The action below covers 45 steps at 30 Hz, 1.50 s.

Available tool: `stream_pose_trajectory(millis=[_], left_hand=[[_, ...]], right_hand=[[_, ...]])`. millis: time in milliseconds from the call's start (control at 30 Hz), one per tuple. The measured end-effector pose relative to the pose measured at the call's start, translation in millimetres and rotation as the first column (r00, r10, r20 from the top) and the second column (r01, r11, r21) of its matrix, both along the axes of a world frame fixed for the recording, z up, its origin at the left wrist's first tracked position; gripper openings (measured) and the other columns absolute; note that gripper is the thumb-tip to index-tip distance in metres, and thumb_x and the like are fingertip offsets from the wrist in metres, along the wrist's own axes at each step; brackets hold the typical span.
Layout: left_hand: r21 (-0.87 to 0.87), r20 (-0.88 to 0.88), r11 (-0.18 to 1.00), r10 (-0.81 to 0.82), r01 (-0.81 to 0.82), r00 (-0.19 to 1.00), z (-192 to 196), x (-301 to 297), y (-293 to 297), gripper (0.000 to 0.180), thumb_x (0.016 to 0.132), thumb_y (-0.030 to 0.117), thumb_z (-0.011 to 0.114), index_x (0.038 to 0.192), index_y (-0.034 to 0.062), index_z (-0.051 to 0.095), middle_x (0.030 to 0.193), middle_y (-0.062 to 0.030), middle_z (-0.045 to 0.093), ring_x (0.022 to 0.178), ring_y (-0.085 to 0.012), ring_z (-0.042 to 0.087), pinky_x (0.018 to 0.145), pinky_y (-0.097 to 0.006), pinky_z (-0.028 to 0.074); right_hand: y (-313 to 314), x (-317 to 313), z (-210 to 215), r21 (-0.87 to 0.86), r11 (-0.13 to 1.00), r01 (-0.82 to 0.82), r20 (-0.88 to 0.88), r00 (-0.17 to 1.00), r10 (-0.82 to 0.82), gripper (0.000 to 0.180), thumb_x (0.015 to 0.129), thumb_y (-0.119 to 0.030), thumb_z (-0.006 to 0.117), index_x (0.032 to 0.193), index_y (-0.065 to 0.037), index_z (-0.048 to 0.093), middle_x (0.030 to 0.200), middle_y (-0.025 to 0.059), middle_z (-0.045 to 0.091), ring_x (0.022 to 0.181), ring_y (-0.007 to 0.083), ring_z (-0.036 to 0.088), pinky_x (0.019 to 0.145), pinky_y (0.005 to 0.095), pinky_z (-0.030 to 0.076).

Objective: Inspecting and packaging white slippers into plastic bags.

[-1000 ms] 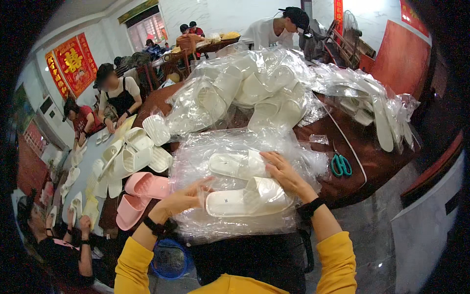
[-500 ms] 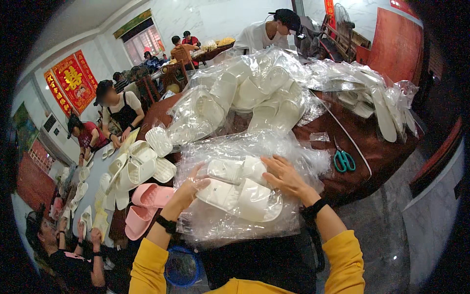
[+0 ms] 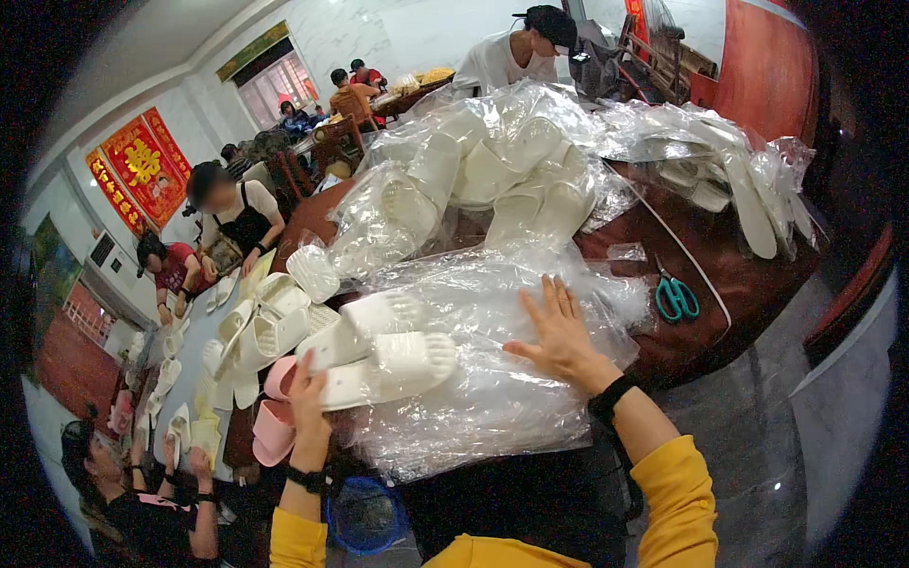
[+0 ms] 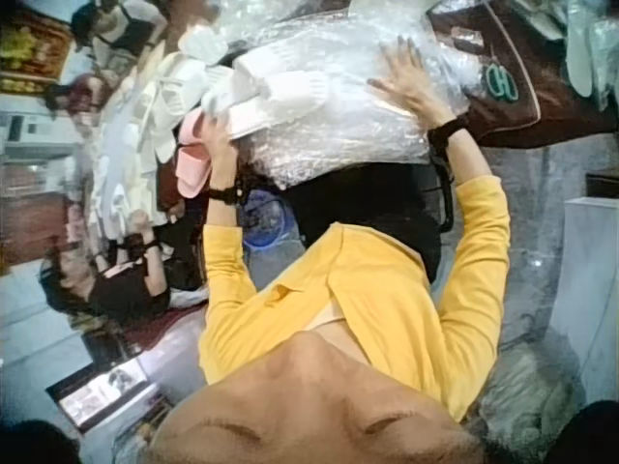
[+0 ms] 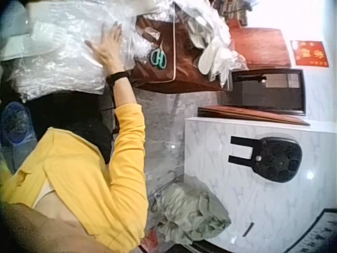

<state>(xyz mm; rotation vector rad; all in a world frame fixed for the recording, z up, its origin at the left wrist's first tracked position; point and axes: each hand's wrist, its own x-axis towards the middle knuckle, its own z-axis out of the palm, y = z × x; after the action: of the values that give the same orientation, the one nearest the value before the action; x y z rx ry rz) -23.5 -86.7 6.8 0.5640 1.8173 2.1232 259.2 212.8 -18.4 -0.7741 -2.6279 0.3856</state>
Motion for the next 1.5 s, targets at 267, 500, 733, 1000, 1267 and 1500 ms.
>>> stream_pose_trajectory(millis=[267,500,733,1000,1267,1500], left_hand=[[0.34,0.08,0.833,0.437,-0.437,0.896,62.3,30.1,-77.6,0.052,0.088,0.002,0.05,0.139,0.013,0.05,0.13,-0.0094,0.054,0.11,-0.0259,0.061,0.082,-0.026,0.054],[0.46,0.021,0.883,0.089,-0.088,0.996,104.1,69.8,-30.3,0.052,0.092,0.003,0.05,0.143,0.0068,0.042,0.129,-0.0048,0.055,0.076,-0.0059,0.054,0.058,-0.016,0.044],[0.505,0.028,0.858,0.092,-0.094,0.995,75.3,140.8,45.5,0.059,0.094,0.002,0.051,0.149,0.0107,0.032,0.141,-0.007,0.045,0.111,-0.0166,0.055,0.089,-0.026,0.048],[-0.048,0.175,0.964,-0.25,0.262,0.952,11.2,139.5,33.7,0.083,0.083,-0.003,0.066,0.152,0.0129,0.024,0.135,-0.0107,0.049,0.105,-0.0169,0.058,0.081,-0.026,0.05],[-0.139,0.4,0.742,-0.563,0.655,0.723,23.5,134.7,31.4,0.083,0.085,0.006,0.067,0.153,0.0119,0.02,0.135,-0.0156,0.051,0.115,-0.0193,0.056,0.086,-0.03,0.054],[-0.004,0.225,0.827,-0.546,0.562,0.807,16.2,146.0,33.4,0.084,0.086,0.003,0.066,0.153,0.0086,0.015,0.139,-0.0213,0.045,0.117,-0.0227,0.055,0.086,-0.032,0.054]], right_hand=[[0.8,6.2,1.0,0.026,0.998,-0.055,0.048,0.997,0.054,0.106,0.072,-0.079,0.054,0.149,-0.009,0.03,0.153,0.0341,0.008,0.144,0.0476,0.002,0.117,0.0514,0.004],[-4.7,6.2,10.2,0.022,0.998,-0.063,0.127,0.99,0.06,0.1,0.075,-0.074,0.057,0.148,-0.009,0.033,0.152,0.0343,0.01,0.144,0.0466,0.004,0.117,0.0486,0.004],[-7.8,-1.5,6.6,0.011,0.997,-0.075,0.059,0.995,0.074,0.102,0.072,-0.075,0.058,0.146,-0.008,0.036,0.153,0.0326,0.01,0.144,0.0461,0.004,0.117,0.0505,0.005],[1.9,0.9,-3.1,0.034,0.998,-0.057,0.072,0.996,0.055,0.104,0.072,-0.077,0.057,0.146,-0.008,0.036,0.153,0.0325,0.011,0.144,0.0461,0.005,0.117,0.05,0.004],[18.3,-0.5,-31.1,0.264,0.961,-0.083,0.066,0.996,0.068,0.091,0.073,-0.056,0.068,0.146,-0.013,0.036,0.154,0.0295,0.011,0.143,0.0462,0.008,0.117,0.052,0.008],[24.3,1.6,-37.7,0.187,0.979,-0.088,-0.027,0.995,0.094,0.091,0.07,-0.055,0.072,0.145,-0.015,0.039,0.155,0.0261,0.012,0.143,0.045,0.009,0.116,0.0528,0.009]])
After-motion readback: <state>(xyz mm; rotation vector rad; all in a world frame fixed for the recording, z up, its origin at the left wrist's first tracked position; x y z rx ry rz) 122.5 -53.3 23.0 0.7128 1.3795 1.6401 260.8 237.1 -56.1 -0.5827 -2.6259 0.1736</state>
